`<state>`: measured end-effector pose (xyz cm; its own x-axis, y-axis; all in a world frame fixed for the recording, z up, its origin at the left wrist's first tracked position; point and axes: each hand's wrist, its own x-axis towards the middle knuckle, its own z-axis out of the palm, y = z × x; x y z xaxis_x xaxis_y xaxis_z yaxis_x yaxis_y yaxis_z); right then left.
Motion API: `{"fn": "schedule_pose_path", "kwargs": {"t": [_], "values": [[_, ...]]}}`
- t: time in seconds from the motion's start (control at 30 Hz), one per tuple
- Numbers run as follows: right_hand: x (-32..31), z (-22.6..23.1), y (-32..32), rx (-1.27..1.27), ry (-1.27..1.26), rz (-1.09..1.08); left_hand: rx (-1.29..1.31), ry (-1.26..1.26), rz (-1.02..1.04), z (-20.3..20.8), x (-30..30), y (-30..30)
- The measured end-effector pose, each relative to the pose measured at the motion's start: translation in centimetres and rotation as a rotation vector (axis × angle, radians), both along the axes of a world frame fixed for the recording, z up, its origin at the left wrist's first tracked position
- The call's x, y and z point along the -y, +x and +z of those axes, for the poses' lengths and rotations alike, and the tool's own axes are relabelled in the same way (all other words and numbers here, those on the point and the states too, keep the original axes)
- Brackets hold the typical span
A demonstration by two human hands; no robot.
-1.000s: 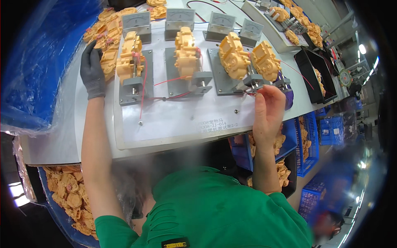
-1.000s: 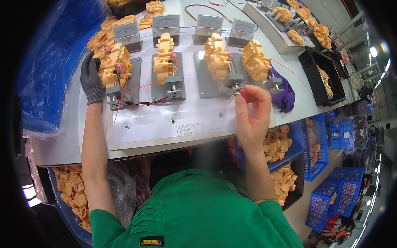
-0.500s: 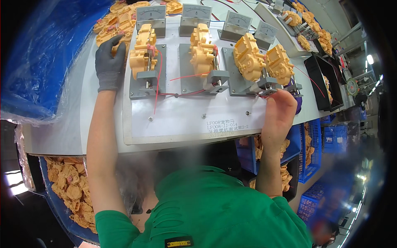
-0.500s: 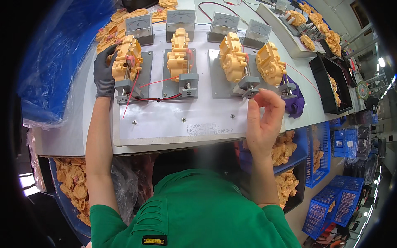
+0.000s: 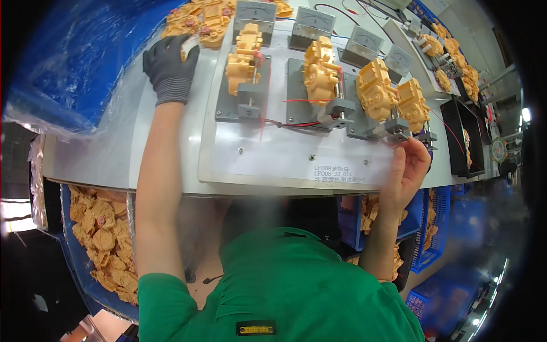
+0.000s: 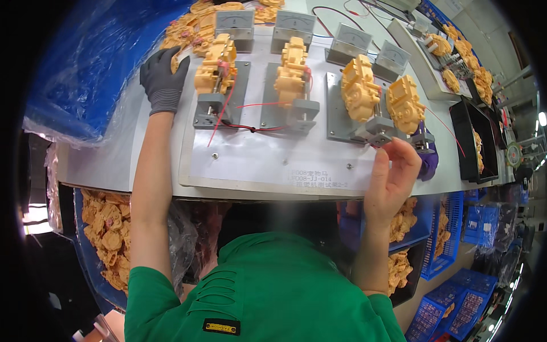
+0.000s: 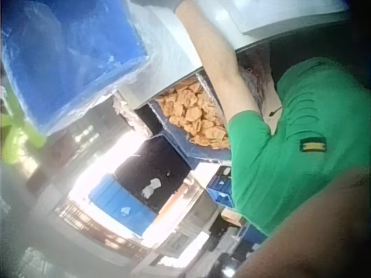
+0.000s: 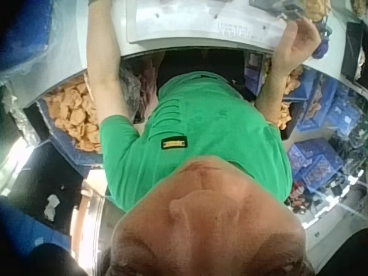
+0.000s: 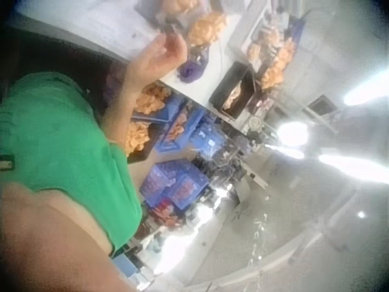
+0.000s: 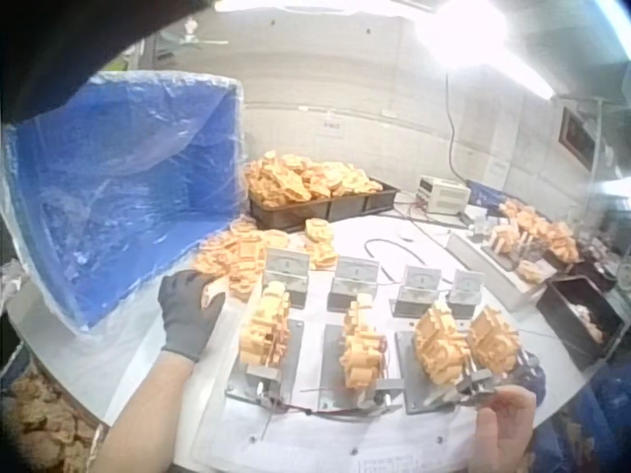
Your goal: The person mounts plastic toy motor assemblies onto testing fixtures, operates the switches on the testing board by hand to test them, and removes the assemblies from the fixtures.
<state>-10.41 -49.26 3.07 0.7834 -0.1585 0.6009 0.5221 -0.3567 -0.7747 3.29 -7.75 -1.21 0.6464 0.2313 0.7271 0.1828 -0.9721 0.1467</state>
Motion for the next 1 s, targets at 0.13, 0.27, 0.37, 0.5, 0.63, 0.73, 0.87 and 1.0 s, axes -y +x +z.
{"fn": "schedule_pose_path", "kwargs": {"t": [0.13,0.27,0.37,0.5,0.63,0.73,0.87,1.0], "values": [[1.6,0.1,-0.9,0.104,-0.049,0.006,0.145,-0.08,-0.318,-0.1,0.7,0.5],[3.9,0.6,-2.4,0.021,-0.076,-0.181,0.137,-0.436,-0.778,-1.6,0.5,0.2],[5.8,0.2,-2.6,-0.118,-0.012,-0.261,-0.013,-0.832,-0.869,-2.2,-0.7,1.0],[6.4,-0.2,-2.8,-0.261,-0.123,-0.321,-0.019,-0.829,-0.797,-2.5,0.7,1.1],[7.1,-1.1,-1.7,-0.3,-0.26,-0.264,-0.028,-0.793,-0.791,-3.3,0.2,1.5],[7.0,-1.0,-1.6,-0.303,-0.278,-0.272,-0.042,-0.813,-0.825,-3.1,0.3,1.3],[7.2,-1.5,-1.6,-0.28,-0.297,-0.275,-0.046,-0.848,-0.811,-3.4,0.3,1.2],[7.3,-1.7,-1.5,-0.226,-0.294,-0.245,-0.064,-1.009,-0.868,-3.7,-0.3,1.8]]}}
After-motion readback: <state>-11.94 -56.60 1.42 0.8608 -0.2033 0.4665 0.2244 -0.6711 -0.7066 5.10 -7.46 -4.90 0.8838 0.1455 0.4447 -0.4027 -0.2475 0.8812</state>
